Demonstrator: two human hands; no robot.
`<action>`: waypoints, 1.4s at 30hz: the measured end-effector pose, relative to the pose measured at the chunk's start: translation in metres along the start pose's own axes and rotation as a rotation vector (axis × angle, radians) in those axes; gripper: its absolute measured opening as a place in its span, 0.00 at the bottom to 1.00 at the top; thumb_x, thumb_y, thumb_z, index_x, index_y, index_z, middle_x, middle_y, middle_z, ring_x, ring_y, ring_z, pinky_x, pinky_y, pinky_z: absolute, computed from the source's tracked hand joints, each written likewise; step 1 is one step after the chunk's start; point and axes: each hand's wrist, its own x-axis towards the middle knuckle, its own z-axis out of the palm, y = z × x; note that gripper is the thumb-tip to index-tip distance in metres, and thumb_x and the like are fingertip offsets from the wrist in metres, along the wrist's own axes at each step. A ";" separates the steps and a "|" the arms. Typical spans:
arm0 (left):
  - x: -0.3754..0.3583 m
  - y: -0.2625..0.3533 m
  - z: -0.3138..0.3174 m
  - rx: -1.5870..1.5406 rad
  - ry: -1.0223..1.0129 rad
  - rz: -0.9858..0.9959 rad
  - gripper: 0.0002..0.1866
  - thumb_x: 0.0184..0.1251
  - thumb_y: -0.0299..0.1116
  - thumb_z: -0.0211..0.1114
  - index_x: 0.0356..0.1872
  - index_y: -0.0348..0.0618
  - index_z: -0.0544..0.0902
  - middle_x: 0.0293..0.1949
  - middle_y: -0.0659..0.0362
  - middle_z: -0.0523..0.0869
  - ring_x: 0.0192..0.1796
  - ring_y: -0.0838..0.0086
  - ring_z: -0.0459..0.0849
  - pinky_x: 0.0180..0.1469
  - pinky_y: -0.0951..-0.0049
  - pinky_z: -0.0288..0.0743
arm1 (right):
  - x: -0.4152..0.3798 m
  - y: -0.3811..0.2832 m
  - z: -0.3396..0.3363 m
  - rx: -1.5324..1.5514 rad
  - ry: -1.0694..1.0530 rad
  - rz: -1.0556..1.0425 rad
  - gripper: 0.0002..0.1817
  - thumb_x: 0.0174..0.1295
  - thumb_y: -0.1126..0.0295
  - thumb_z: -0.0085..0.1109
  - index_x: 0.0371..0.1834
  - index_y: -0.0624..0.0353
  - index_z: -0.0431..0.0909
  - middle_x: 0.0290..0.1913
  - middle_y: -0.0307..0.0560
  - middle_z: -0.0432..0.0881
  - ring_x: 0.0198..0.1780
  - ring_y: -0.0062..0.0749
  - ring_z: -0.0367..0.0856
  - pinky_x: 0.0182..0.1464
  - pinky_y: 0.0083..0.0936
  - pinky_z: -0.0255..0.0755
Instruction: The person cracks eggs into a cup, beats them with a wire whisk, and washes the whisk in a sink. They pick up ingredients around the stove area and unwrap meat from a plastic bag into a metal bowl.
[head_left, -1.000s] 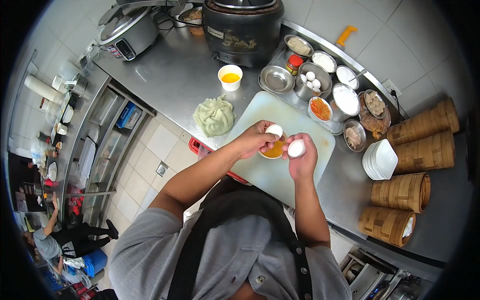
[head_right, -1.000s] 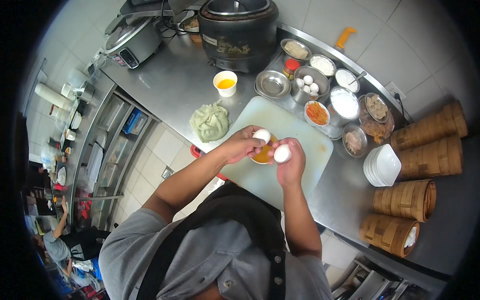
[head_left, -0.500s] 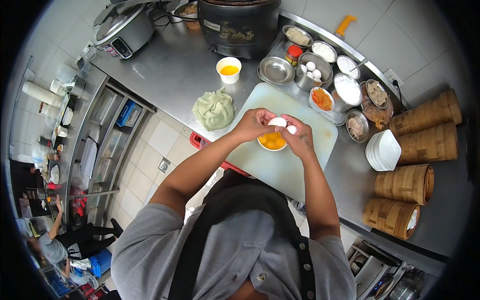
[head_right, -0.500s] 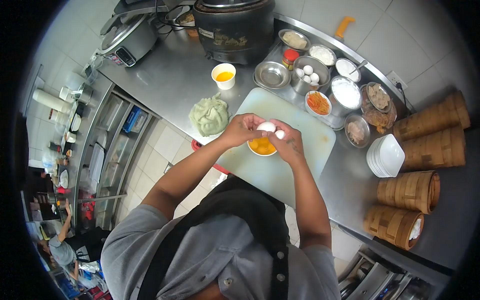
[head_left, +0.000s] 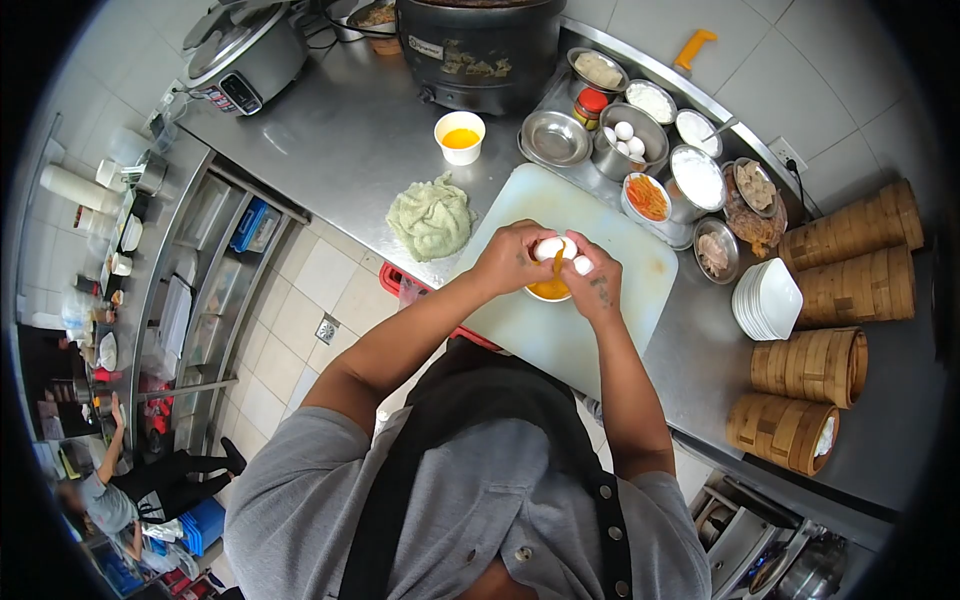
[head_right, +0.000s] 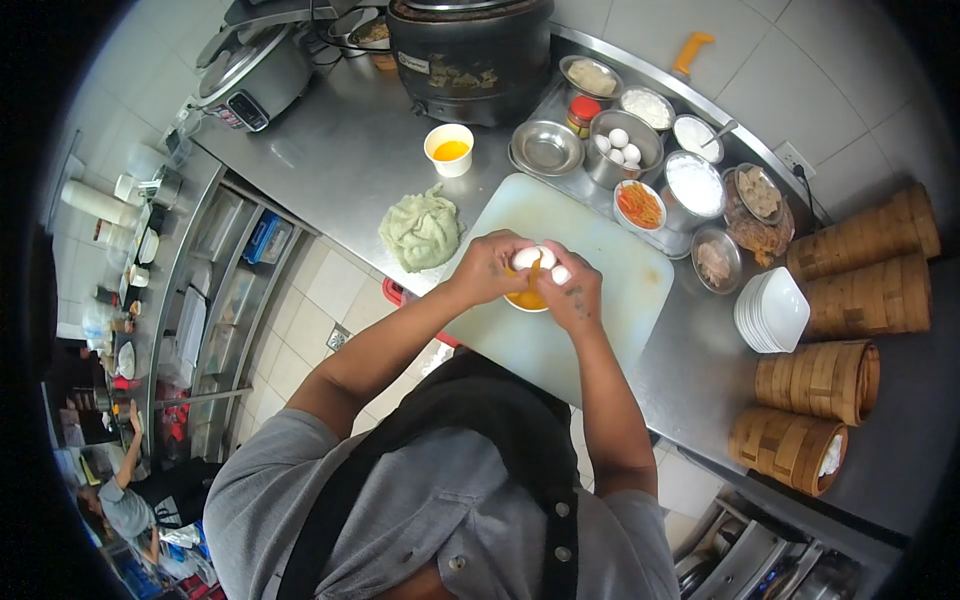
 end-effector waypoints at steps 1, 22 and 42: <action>0.000 -0.001 -0.001 0.030 0.006 0.059 0.20 0.45 0.28 0.70 0.44 0.37 0.81 0.34 0.54 0.82 0.36 0.71 0.81 0.38 0.74 0.75 | -0.001 -0.002 -0.002 -0.022 -0.009 -0.037 0.23 0.50 0.76 0.60 0.53 0.61 0.78 0.40 0.48 0.82 0.40 0.27 0.80 0.45 0.21 0.74; 0.006 -0.012 -0.027 -0.535 -0.079 -0.151 0.23 0.54 0.24 0.65 0.55 0.43 0.77 0.48 0.63 0.82 0.47 0.80 0.79 0.47 0.77 0.72 | -0.027 -0.028 0.012 0.846 0.107 0.434 0.25 0.59 0.69 0.58 0.60 0.63 0.68 0.40 0.44 0.80 0.28 0.23 0.79 0.23 0.19 0.70; 0.017 -0.053 -0.030 -0.203 -0.082 -0.340 0.16 0.61 0.34 0.66 0.49 0.40 0.79 0.41 0.62 0.81 0.41 0.81 0.77 0.42 0.79 0.71 | -0.304 0.077 -0.056 1.041 1.147 0.817 0.22 0.66 0.56 0.51 0.58 0.55 0.69 0.44 0.50 0.81 0.28 0.25 0.76 0.21 0.18 0.68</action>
